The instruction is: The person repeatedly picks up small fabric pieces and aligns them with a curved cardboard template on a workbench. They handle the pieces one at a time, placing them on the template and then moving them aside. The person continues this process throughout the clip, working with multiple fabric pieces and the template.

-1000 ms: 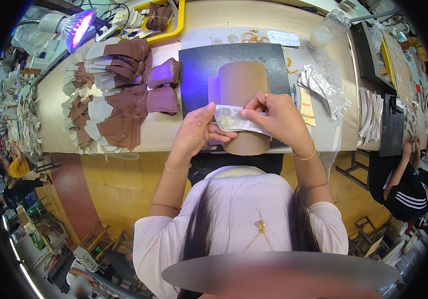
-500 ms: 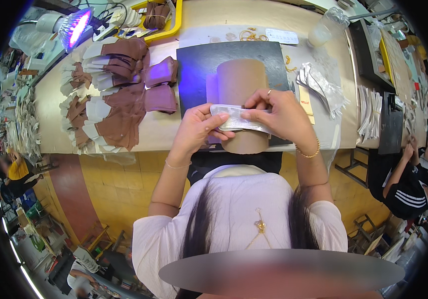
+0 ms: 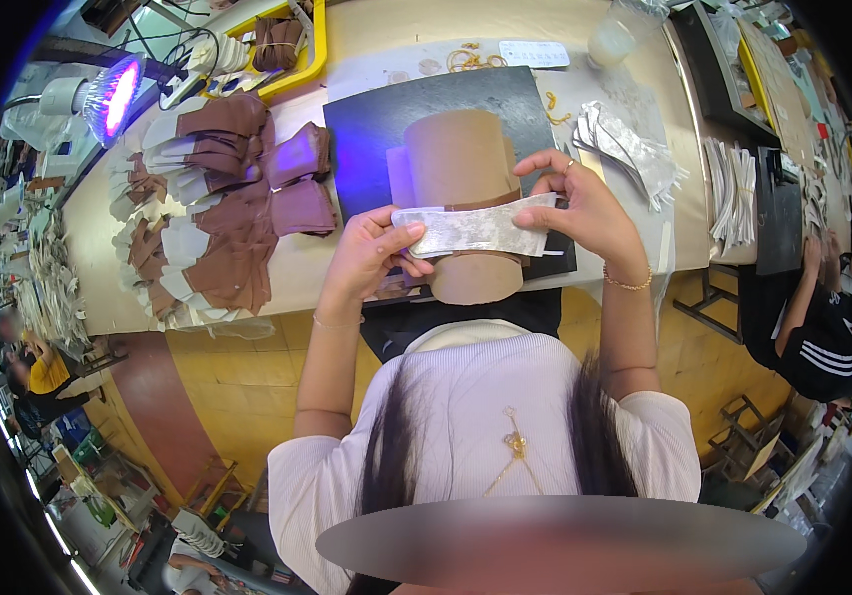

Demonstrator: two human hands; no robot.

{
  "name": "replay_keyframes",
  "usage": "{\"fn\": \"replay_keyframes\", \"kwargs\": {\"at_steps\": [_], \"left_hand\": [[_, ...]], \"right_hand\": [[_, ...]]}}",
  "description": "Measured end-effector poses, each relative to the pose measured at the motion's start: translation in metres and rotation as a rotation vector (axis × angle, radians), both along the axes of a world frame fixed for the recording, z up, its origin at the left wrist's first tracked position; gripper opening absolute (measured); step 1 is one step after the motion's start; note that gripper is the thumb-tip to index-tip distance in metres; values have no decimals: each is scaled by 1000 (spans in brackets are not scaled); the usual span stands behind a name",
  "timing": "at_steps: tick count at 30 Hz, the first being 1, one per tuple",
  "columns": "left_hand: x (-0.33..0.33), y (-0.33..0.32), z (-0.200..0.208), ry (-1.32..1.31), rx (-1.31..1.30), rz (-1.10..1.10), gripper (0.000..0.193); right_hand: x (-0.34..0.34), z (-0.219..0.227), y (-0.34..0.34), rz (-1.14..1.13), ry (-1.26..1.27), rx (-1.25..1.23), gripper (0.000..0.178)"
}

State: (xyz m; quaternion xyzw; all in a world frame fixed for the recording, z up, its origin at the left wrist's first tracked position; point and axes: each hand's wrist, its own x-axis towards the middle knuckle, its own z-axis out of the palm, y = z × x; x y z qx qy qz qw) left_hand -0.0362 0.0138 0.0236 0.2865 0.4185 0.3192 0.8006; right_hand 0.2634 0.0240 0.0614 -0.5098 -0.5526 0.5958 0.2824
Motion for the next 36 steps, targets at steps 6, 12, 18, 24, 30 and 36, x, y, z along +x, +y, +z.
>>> {"fn": "replay_keyframes", "kwargs": {"at_steps": [6,12,18,24,30,36], "left_hand": [[-2,4,-15,-68,-16,-37,18],[-2,-5,-13,-109,-3,-14,22],[-3,-5,-21,-48,85,33,20],[-4,5,-32,-187,22,-66,19],[-4,4,-30,-163,23,-157,20],[-6,-1,-2,-56,171,-144,22]], "right_hand": [[-16,-24,-6,-199,38,-60,72],[-32,27,-24,-101,-384,793,77],[-79,9,-34,448,-425,989,71],[-54,-52,-52,40,-61,679,77],[-38,-68,-84,-78,260,290,89],[38,-63,-43,-308,-325,481,44]]}}
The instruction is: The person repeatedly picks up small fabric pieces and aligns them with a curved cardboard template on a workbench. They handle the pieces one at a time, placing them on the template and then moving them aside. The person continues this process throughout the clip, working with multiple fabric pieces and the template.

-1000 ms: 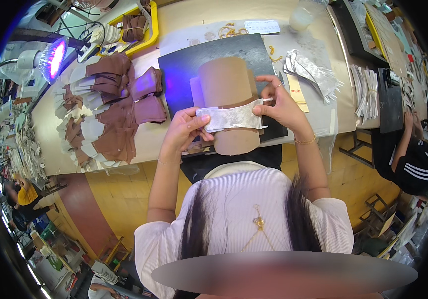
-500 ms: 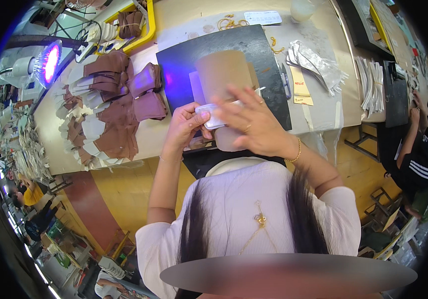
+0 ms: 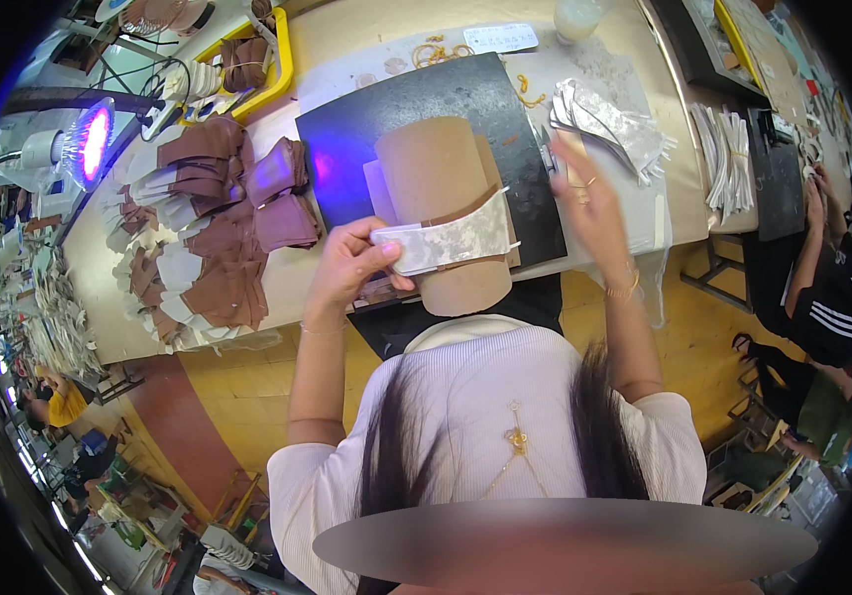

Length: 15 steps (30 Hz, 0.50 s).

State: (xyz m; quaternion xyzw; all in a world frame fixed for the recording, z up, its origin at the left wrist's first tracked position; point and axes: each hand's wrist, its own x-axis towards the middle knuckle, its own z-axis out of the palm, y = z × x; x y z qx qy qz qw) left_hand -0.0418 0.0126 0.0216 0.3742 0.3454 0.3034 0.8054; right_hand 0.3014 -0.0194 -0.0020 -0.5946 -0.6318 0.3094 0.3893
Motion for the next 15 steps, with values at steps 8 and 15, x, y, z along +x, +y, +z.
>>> {"fn": "replay_keyframes", "kwargs": {"at_steps": [8,15], "left_hand": [[-8,89,29,-136,277,195,23],[-11,155,15,975,198,59,47]], "right_hand": [[103,-41,62,-407,-575,60,30],[101,-53,57,-398,-614,166,30]]}}
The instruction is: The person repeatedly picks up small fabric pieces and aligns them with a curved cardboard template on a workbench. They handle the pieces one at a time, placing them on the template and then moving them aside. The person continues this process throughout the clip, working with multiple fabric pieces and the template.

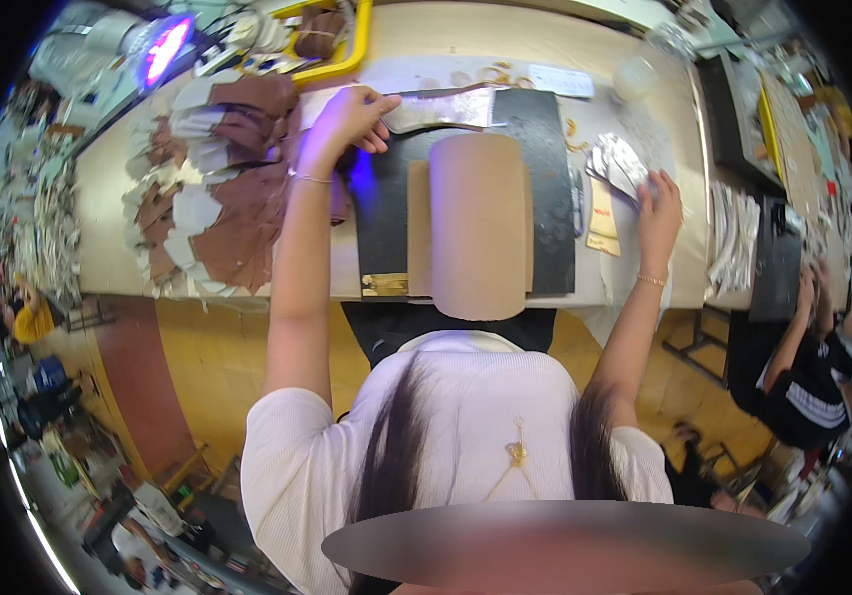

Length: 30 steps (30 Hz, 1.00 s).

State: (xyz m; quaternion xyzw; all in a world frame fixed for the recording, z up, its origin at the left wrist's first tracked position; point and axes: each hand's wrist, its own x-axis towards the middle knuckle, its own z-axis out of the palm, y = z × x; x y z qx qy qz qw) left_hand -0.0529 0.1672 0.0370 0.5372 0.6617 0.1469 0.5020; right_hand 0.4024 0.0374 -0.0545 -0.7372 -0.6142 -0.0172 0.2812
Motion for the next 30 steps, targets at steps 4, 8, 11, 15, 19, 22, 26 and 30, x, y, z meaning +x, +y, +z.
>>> {"fn": "replay_keyframes", "kwargs": {"at_steps": [4,8,11,15,19,22,26,30], "left_hand": [[-43,-33,8,8,243,169,54],[-156,-92,5,127,489,597,47],[-261,-144,-11,934,577,684,59],[-343,-183,-47,663,407,982,61],[-340,-189,-57,515,342,953,56],[-304,-185,-54,918,575,825,48],[-266,-178,-44,952,642,873,38],[-265,-178,-31,611,445,966,34]], "right_hand": [[-8,8,0,-22,-56,55,24],[-9,16,2,-90,-97,-123,15],[-3,20,3,-13,11,-126,12],[5,28,0,-42,149,-143,12],[8,42,-7,-29,185,-95,15],[12,51,-16,-36,145,-72,16],[21,50,-25,-62,152,-1,17],[31,41,-26,19,360,102,19]]}}
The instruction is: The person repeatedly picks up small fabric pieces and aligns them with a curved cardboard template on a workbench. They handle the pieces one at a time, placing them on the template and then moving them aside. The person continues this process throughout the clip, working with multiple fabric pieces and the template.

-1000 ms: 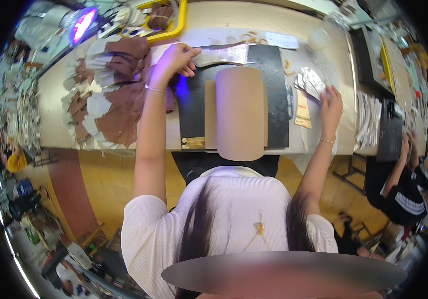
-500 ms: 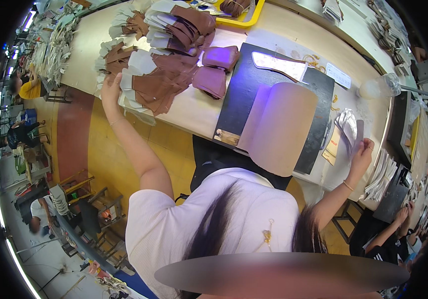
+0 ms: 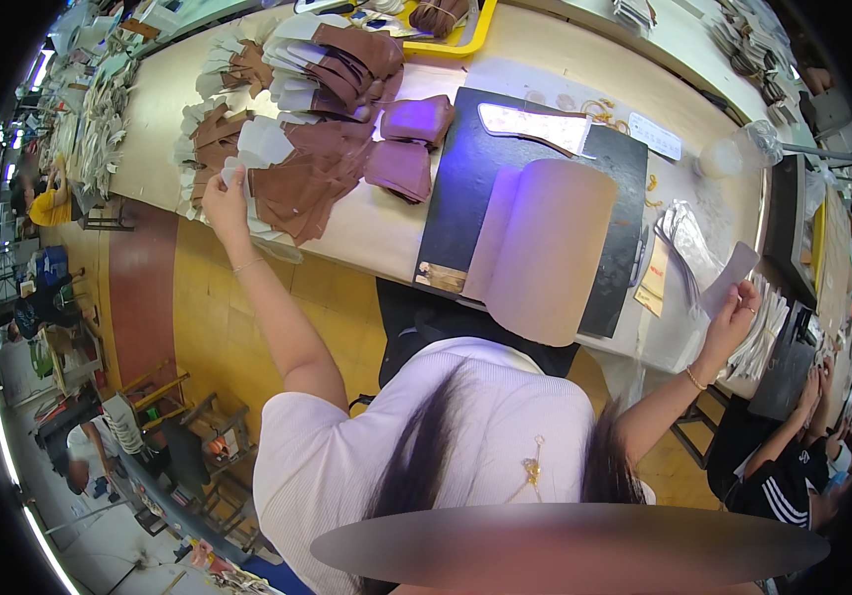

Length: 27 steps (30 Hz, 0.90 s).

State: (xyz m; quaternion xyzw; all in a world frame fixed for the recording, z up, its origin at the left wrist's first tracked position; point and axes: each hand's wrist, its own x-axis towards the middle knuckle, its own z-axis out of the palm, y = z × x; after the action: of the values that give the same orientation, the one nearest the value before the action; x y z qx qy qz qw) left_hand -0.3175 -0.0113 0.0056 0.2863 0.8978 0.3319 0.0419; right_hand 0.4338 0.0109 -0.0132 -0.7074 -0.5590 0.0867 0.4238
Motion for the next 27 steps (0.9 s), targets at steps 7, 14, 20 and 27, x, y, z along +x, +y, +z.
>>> {"fn": "replay_keyframes", "kwargs": {"at_steps": [7,14,20,27], "left_hand": [[-9,-17,-2,-820,236,-317,31],[34,-27,47,-842,105,-536,25],[154,-21,129,-556,224,-879,26],[297,3,93,-1256,285,-1008,27]], "right_hand": [[-14,-5,8,71,297,53,23],[-39,11,10,140,302,76,21],[-67,27,14,154,398,87,23],[-93,62,-1,160,479,5,25]]}}
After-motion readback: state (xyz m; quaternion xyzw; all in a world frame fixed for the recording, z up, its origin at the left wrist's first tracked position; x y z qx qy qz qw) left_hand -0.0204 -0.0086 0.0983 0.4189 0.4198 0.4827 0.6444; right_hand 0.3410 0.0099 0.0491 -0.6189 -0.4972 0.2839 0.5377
